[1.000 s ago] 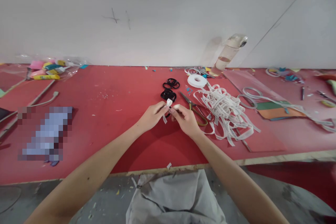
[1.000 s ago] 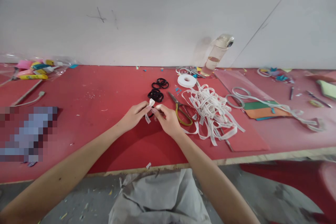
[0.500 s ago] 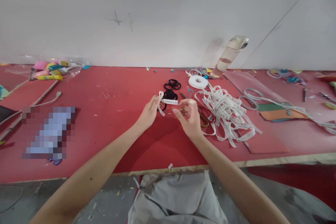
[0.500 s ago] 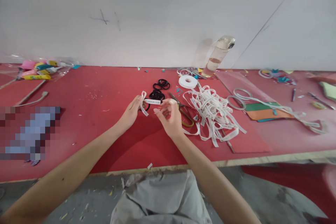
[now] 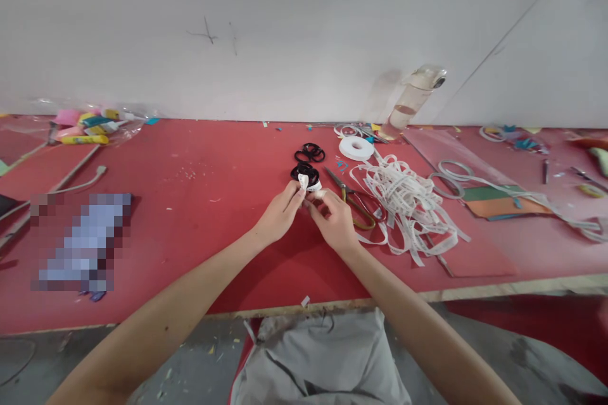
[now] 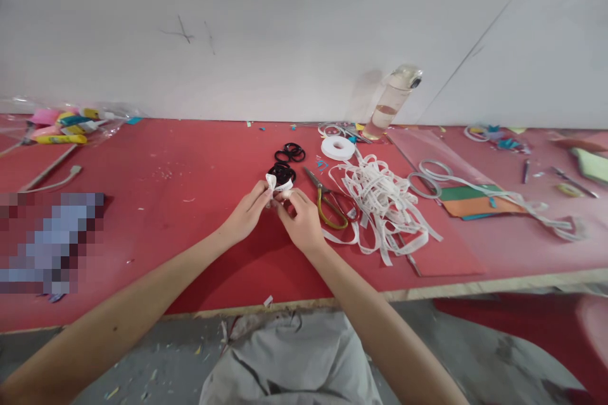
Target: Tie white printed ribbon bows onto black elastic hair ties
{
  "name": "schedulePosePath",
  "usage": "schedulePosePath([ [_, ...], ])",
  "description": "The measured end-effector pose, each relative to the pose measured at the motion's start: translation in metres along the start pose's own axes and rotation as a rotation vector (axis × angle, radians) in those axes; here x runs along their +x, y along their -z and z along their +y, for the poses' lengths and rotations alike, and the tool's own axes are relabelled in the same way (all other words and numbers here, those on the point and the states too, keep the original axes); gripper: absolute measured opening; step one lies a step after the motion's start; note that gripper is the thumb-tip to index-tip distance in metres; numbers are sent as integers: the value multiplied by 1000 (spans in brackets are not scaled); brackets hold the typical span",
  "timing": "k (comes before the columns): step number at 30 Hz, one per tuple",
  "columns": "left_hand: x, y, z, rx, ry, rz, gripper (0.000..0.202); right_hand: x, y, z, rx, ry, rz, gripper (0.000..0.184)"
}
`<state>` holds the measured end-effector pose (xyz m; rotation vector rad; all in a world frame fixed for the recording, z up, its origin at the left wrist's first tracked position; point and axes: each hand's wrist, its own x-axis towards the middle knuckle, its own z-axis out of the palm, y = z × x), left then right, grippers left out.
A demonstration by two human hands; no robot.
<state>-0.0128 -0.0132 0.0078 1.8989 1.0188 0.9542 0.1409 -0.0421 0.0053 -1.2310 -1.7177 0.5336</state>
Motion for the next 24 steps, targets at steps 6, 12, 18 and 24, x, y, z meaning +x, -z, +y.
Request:
schedulePosePath([
  [6, 2, 7, 1, 476, -106, 105, 23, 3, 0, 1, 291, -170, -201, 21],
  [12, 3, 7, 2, 668, -198, 117, 19, 6, 3, 1, 402, -252, -306, 34],
  [18, 4, 6, 0, 655, -155, 133, 16, 9, 6, 0, 423, -261, -353, 36],
  [24, 7, 13, -2, 594, -146, 97, 17, 7, 6, 2, 406, -280, -289, 36],
])
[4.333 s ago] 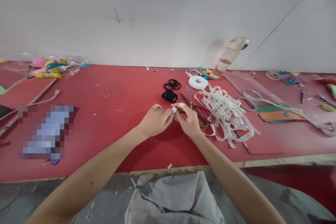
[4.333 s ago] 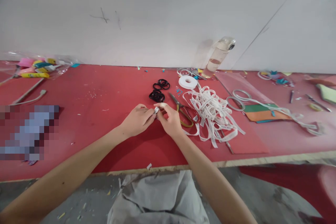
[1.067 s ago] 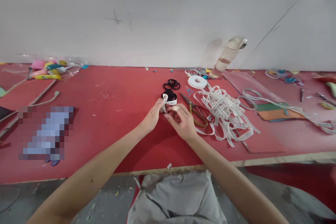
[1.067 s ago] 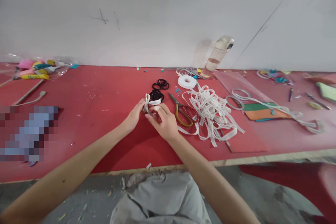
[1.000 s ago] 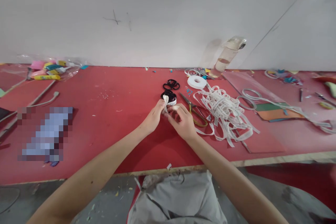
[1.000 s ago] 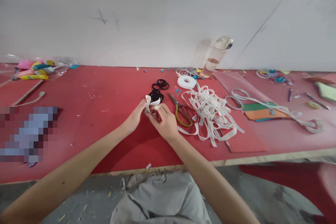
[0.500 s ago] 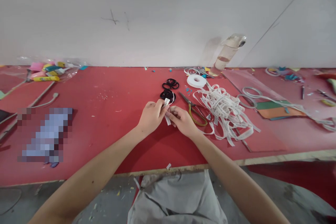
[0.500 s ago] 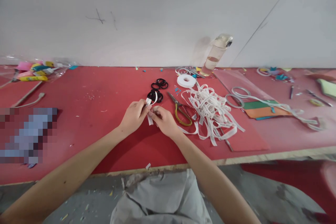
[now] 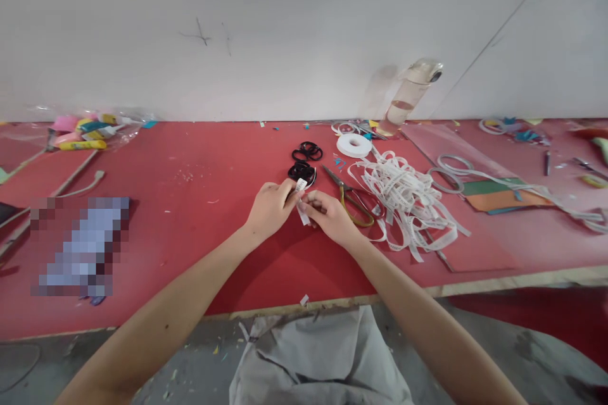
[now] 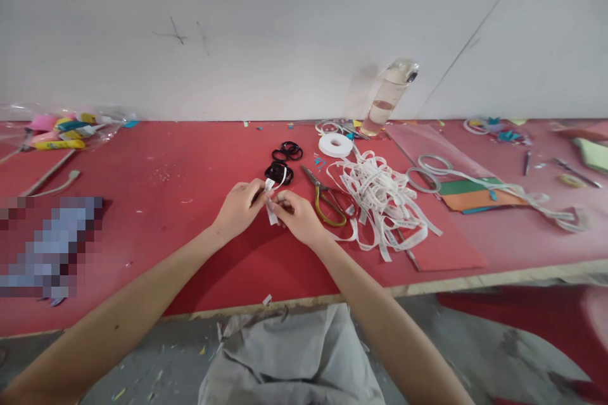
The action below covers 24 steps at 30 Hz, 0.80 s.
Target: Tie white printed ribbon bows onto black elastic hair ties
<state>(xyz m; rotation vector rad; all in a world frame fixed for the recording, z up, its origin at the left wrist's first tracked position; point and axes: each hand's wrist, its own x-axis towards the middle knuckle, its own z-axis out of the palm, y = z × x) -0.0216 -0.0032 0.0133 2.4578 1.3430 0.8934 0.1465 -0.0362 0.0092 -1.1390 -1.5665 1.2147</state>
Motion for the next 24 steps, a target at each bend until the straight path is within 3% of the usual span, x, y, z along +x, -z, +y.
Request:
schedulePosePath([
  [7, 0, 1, -2, -49, -63, -36, 26, -1, 0, -2, -6, 74, 290, 29],
  [12, -1, 1, 1, -138, -132, -111, 35, 2, 1, -2, 77, 16, 284, 30],
  [19, -2, 3, 3, -350, 50, -58, 23, 1, -1, -1, 120, 21, 219, 30],
  [24, -4, 0, 7, -354, 116, -21, 18, 2, -5, -3, 136, 19, 279, 30],
])
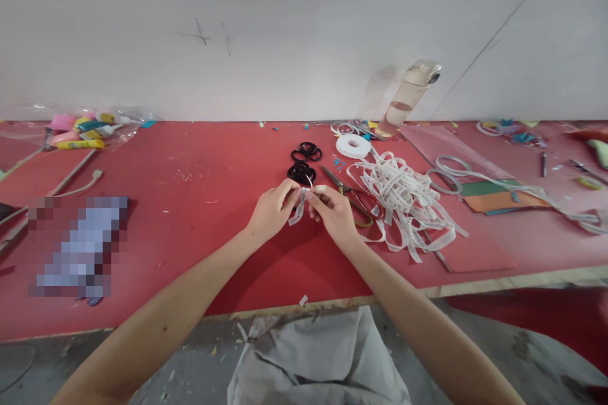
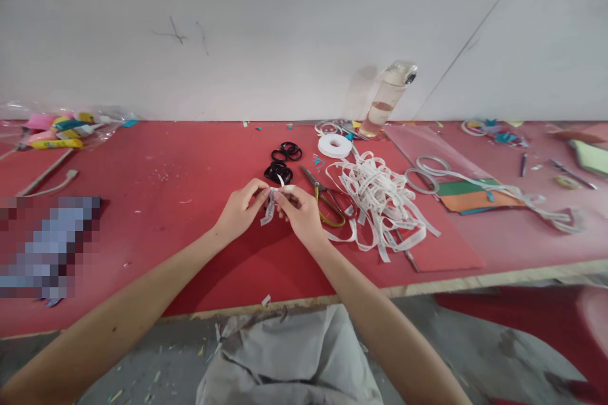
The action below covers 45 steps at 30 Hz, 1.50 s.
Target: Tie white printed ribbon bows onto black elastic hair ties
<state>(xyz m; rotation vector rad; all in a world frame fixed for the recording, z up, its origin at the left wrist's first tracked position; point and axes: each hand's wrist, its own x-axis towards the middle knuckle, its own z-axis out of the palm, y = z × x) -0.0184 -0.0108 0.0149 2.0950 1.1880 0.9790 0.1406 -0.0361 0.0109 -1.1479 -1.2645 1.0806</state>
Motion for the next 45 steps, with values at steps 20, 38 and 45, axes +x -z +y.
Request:
schedulePosePath([
  [20, 6, -12, -2, -675, 163, 29, 18, -2, -5, -1, -118, 110, 52, 29],
  [38, 2, -8, -4, -582, 205, 52, 18, -1, -1, -2, -142, 12, -137, 38],
  [45, 4, -9, -5, -654, 151, -21, 16, 1, 2, -1, -134, 35, -80, 43],
])
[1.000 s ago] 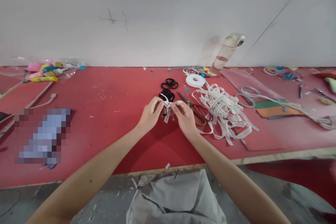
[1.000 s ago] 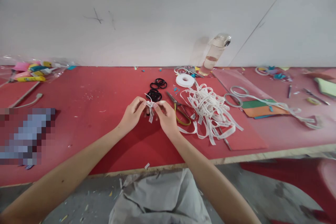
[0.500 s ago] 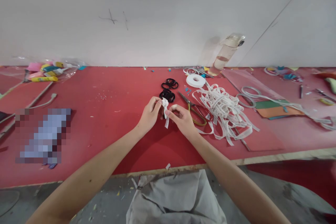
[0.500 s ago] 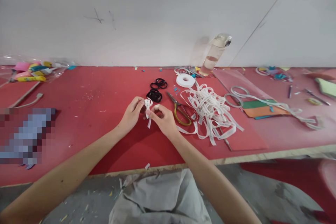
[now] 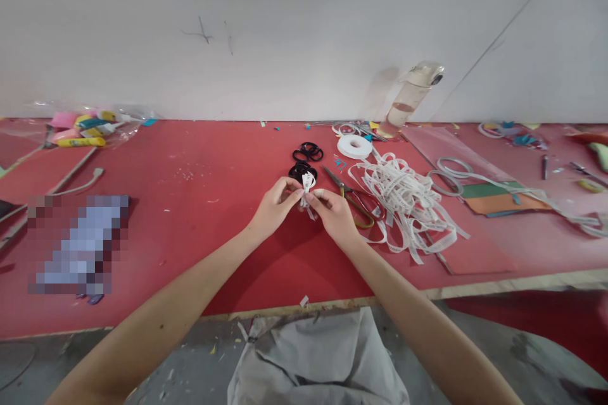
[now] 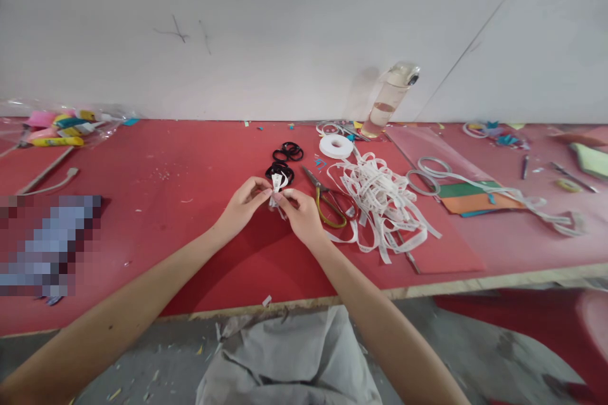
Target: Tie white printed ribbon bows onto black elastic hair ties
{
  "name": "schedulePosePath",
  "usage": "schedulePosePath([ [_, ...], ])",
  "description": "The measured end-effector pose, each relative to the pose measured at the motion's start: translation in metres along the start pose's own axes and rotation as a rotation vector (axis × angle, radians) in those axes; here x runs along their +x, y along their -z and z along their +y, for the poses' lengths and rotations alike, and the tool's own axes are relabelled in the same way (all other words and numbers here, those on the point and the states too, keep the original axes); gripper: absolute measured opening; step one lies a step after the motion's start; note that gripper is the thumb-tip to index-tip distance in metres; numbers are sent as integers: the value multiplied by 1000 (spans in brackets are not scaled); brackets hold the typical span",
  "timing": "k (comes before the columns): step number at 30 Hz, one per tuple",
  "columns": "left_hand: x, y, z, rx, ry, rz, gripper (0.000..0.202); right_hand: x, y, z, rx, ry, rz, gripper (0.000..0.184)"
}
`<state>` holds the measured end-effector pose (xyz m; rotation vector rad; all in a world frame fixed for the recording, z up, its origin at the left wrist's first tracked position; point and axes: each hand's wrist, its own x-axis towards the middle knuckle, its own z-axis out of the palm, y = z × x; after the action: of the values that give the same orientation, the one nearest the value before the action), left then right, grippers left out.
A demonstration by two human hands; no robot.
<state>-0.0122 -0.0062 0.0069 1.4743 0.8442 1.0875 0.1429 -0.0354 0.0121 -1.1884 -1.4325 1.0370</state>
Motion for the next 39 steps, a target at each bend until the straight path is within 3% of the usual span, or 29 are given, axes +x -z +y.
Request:
schedulePosePath([
  [6, 0, 3, 0, 130, 17, 5, 23, 1, 1, 0, -21, -9, 91, 44],
  [13, -3, 3, 6, 430, -38, 1, 22, 0, 2, 2, -80, 22, 82, 41],
  [18, 0, 3, 3, 214, 45, -84, 22, 0, 1, 4, -124, 66, 69, 38],
  [23, 2, 3, 3, -72, 180, -83, 17, 0, 0, 5, -60, 59, -15, 40],
  [29, 1, 3, 0, 29, 127, -62, 15, -2, 0, 6, -164, 103, -3, 38],
  [33, -2, 1, 0, 145, 67, -47, 24, -2, -1, 5, -225, 135, 14, 36],
  [39, -1, -3, 0, 56, 45, 18, 26, -2, -2, 6, -224, 140, -17, 33],
])
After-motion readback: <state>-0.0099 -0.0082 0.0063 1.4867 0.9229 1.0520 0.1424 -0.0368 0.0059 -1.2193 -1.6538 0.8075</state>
